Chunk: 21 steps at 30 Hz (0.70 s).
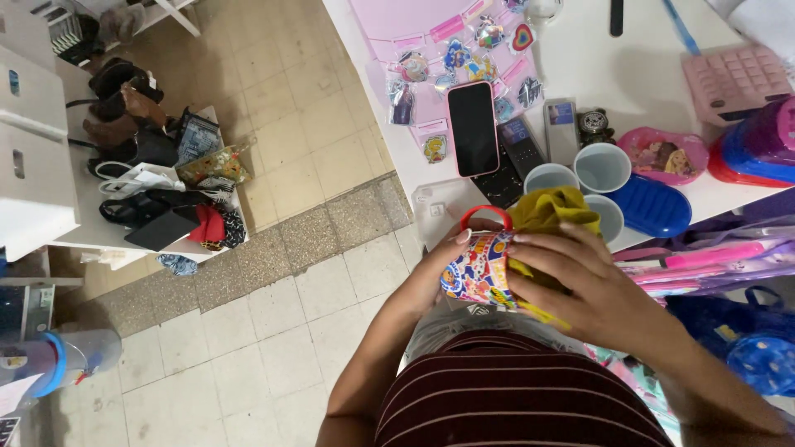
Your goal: Cleaning a red plastic mug with a yellow cloth in a gift shop display area
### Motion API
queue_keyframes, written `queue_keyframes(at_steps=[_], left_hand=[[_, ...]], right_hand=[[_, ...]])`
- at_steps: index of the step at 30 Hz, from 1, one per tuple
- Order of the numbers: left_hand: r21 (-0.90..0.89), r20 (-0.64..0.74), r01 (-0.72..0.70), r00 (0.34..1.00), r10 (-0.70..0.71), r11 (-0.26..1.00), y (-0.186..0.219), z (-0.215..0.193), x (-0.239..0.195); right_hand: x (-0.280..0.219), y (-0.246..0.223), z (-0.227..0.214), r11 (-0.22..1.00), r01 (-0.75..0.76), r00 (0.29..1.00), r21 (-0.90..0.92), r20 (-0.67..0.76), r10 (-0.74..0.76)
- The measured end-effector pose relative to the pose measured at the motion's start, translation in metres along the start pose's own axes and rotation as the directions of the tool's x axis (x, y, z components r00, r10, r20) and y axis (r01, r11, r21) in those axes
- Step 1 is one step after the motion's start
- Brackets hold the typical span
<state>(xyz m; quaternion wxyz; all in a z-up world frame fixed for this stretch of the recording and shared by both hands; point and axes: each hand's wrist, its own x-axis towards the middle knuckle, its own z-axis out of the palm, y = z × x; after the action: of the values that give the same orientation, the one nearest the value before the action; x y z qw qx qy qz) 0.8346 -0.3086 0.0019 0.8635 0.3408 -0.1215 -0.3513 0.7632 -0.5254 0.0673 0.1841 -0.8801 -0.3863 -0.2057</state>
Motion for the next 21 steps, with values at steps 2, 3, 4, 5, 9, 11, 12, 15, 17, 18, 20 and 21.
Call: queue_keyframes(at_steps=[2, 3, 4, 5, 9, 11, 12, 15, 17, 18, 20, 21], left_hand=[[0.017, 0.005, 0.055, 0.998, -0.055, 0.998, -0.006, -0.019, 0.000], [0.032, 0.007, 0.110, 0.994, -0.110, 0.993, -0.009, -0.029, 0.000], [0.033, 0.007, 0.104, 0.994, -0.105, 0.994, -0.010, -0.033, 0.000], [0.042, -0.056, 0.163, 0.985, -0.161, 0.986, -0.011, -0.038, 0.000], [0.068, -0.136, 0.234, 0.965, -0.224, 0.970, -0.008, -0.043, -0.004], [0.056, -0.138, 0.199, 0.972, -0.190, 0.978, -0.008, -0.041, -0.001], [0.043, -0.143, 0.168, 0.977, -0.161, 0.985, -0.008, -0.039, -0.001], [0.179, -0.143, 0.012, 0.990, 0.014, 0.984, -0.026, -0.054, 0.000], [0.310, -0.128, -0.120, 0.978, 0.166, 0.943, -0.012, -0.021, -0.001], [0.438, -0.086, -0.252, 0.944, 0.319, 0.863, -0.003, -0.006, -0.001], [0.466, -0.081, -0.262, 0.938, 0.336, 0.845, 0.000, -0.006, 0.000], [0.492, -0.074, -0.276, 0.932, 0.356, 0.826, 0.002, -0.006, 0.001]], right_hand=[[-0.005, 0.007, -0.002, 0.997, 0.031, 0.997, -0.064, 0.076, -0.026], [-0.007, 0.010, -0.003, 0.990, 0.067, 0.987, -0.122, 0.155, -0.048], [-0.006, 0.012, -0.006, 0.990, 0.073, 0.987, -0.123, 0.154, -0.053], [-0.005, 0.014, -0.008, 0.985, 0.063, 0.973, -0.158, 0.228, -0.026], [-0.009, 0.017, -0.017, 0.987, -0.057, 0.954, -0.151, 0.282, 0.098], [-0.009, 0.010, -0.020, 0.994, -0.071, 0.966, -0.080, 0.243, 0.089], [-0.010, 0.007, -0.022, 0.996, -0.087, 0.975, -0.004, 0.205, 0.086], [-0.053, 0.023, 0.037, 0.966, -0.207, 0.978, 0.157, 0.005, 0.209], [-0.065, 0.035, 0.099, 0.932, -0.330, 0.921, 0.152, -0.163, 0.353], [-0.069, 0.042, 0.132, 0.884, -0.437, 0.819, 0.165, -0.333, 0.467], [-0.034, 0.019, 0.106, 0.843, -0.447, 0.738, 0.300, -0.409, 0.537], [-0.016, 0.008, 0.094, 0.793, -0.432, 0.646, 0.429, -0.466, 0.604]])
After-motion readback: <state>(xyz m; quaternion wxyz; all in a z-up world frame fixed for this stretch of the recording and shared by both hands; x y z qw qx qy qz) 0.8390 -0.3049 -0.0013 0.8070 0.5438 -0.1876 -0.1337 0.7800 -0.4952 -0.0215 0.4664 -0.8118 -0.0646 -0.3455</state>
